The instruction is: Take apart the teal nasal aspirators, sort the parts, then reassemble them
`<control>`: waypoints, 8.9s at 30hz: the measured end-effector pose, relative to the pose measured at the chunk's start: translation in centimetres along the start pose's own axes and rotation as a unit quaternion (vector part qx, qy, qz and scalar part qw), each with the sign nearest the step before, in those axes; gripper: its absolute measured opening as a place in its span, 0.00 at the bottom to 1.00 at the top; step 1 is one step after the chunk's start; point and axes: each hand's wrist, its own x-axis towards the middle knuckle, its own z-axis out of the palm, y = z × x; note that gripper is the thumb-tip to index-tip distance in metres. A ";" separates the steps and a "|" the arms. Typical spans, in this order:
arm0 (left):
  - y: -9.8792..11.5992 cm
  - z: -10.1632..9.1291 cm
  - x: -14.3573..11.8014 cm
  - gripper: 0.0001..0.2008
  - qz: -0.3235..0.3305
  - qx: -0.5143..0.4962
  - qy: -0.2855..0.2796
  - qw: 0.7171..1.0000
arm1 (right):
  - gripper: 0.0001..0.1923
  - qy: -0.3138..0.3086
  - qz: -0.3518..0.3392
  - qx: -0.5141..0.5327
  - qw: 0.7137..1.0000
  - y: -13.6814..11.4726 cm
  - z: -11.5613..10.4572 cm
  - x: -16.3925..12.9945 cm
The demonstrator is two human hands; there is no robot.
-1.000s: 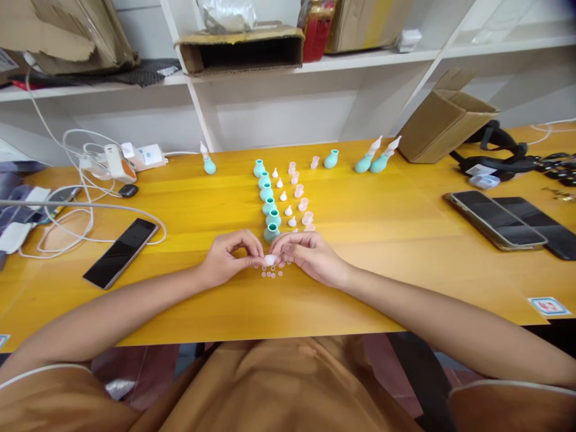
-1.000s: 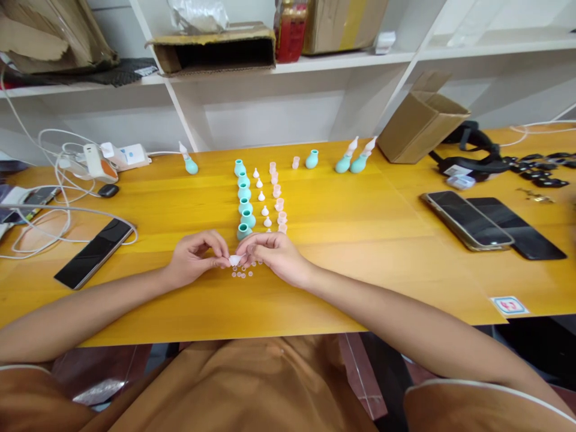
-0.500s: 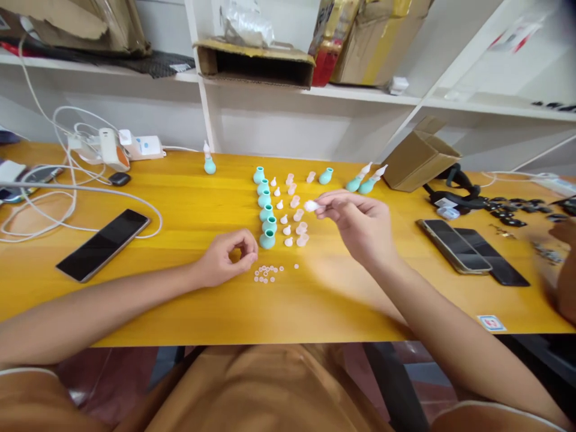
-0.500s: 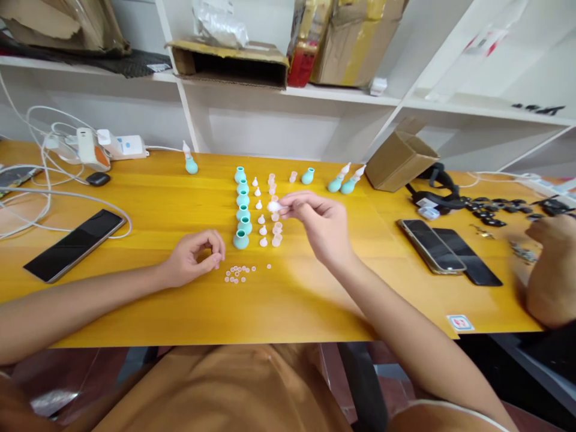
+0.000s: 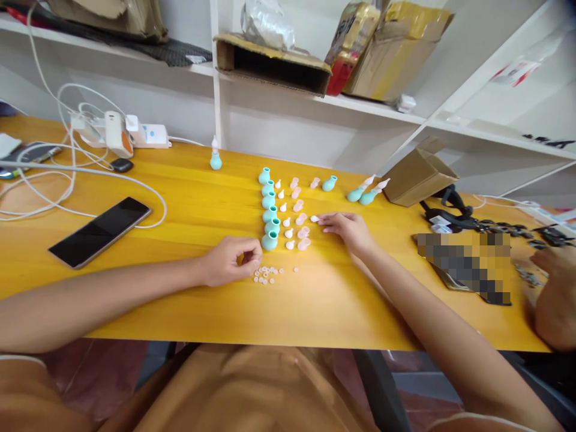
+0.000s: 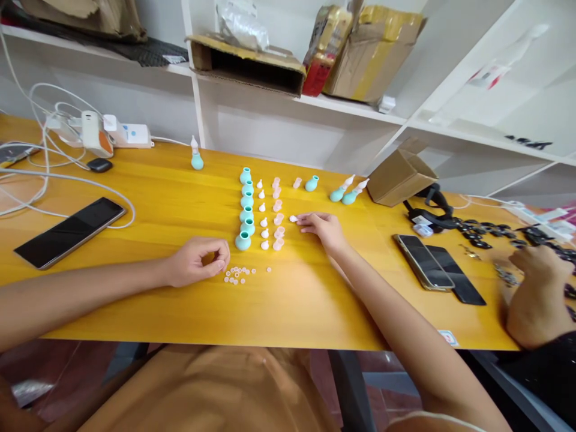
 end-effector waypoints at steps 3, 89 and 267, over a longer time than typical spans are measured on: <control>-0.4 0.2 -0.1 0.06 0.021 0.029 -0.027 0.999 | 0.12 0.001 0.004 -0.076 0.997 -0.7 -0.8 1.1; -0.2 -0.6 0.8 0.03 -0.063 0.150 -0.128 0.978 | 0.10 -0.330 -0.046 0.231 0.914 -3.0 8.0 -10.2; 1.6 -0.2 1.2 0.20 -0.224 -0.351 -0.073 0.906 | 0.08 -0.289 -0.188 0.153 0.926 -4.9 8.2 -13.4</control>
